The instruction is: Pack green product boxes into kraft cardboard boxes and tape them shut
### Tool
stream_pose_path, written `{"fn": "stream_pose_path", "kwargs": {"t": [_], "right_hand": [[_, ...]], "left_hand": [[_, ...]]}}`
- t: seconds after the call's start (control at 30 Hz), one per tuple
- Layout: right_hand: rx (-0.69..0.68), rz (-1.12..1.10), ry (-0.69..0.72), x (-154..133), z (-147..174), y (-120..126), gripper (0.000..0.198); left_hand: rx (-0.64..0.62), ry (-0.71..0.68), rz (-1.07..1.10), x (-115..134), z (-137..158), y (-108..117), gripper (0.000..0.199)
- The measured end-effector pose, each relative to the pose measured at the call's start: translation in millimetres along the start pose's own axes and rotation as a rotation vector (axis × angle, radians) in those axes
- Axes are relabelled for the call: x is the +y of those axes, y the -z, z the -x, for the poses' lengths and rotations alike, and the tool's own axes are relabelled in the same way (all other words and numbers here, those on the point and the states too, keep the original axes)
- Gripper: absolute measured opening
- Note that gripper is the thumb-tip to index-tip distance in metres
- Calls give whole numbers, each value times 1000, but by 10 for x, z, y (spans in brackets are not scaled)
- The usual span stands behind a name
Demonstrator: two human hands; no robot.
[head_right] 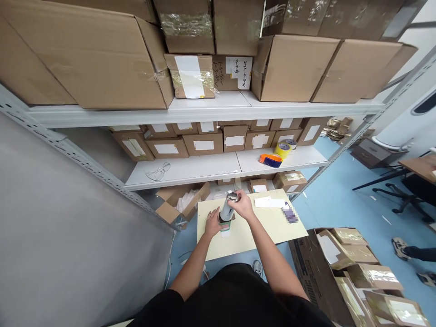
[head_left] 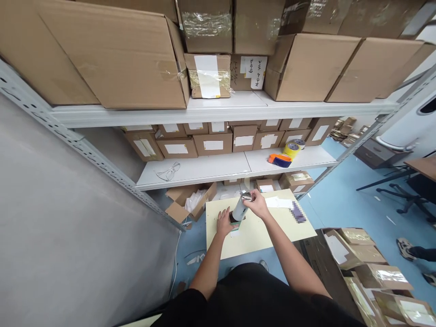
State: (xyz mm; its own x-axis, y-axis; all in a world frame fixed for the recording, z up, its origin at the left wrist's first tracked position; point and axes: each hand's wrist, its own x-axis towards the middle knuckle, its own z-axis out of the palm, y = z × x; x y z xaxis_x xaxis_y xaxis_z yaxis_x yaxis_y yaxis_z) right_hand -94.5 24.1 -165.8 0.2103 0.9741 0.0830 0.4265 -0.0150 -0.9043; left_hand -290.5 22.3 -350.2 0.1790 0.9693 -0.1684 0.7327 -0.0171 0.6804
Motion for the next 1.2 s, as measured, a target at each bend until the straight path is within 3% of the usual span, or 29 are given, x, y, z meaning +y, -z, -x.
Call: {"fn": "stream_pose_path", "kwargs": {"t": [0.1, 0.2, 0.27, 0.37, 0.5, 0.6, 0.67, 0.73, 0.83, 0.97, 1.13, 1.2], "right_hand": [[10, -15, -23, 95, -6, 55, 35], [10, 33, -23, 106, -9, 91, 36], [2, 82, -19, 51, 3, 78, 38], [-20, 109, -9, -44, 36, -5, 44], [-119, -105, -37, -42, 56, -77, 48], [-365, -431, -63, 50, 78, -8, 55], [-556, -558, -86, 121, 127, 41, 72], [-648, -620, -109, 182, 196, 41, 88], [-528, -655, -117, 244, 283, -51, 106], [-326, -564, -75, 265, 302, -148, 127], [-512, -653, -105, 247, 284, -111, 120], [-521, -684, -125, 241, 283, -121, 123]], "left_hand": [[32, 11, 68, 43, 67, 156, 125], [76, -71, 256, 199, 174, 410, 107], [78, -128, 436, 400, 252, 582, 94], [66, -283, 518, 798, 337, 758, 101], [269, -197, 445, 1172, 344, 873, 89], [283, -196, 547, 1202, 289, 970, 85], [200, -249, 679, 1175, 246, 1031, 93], [95, -287, 790, 1171, 207, 1068, 99], [29, -273, 839, 1214, 155, 1082, 105], [74, -199, 843, 1250, 55, 1097, 119], [76, -198, 920, 1187, -63, 1152, 112], [61, -214, 932, 1170, -75, 1178, 108]]}}
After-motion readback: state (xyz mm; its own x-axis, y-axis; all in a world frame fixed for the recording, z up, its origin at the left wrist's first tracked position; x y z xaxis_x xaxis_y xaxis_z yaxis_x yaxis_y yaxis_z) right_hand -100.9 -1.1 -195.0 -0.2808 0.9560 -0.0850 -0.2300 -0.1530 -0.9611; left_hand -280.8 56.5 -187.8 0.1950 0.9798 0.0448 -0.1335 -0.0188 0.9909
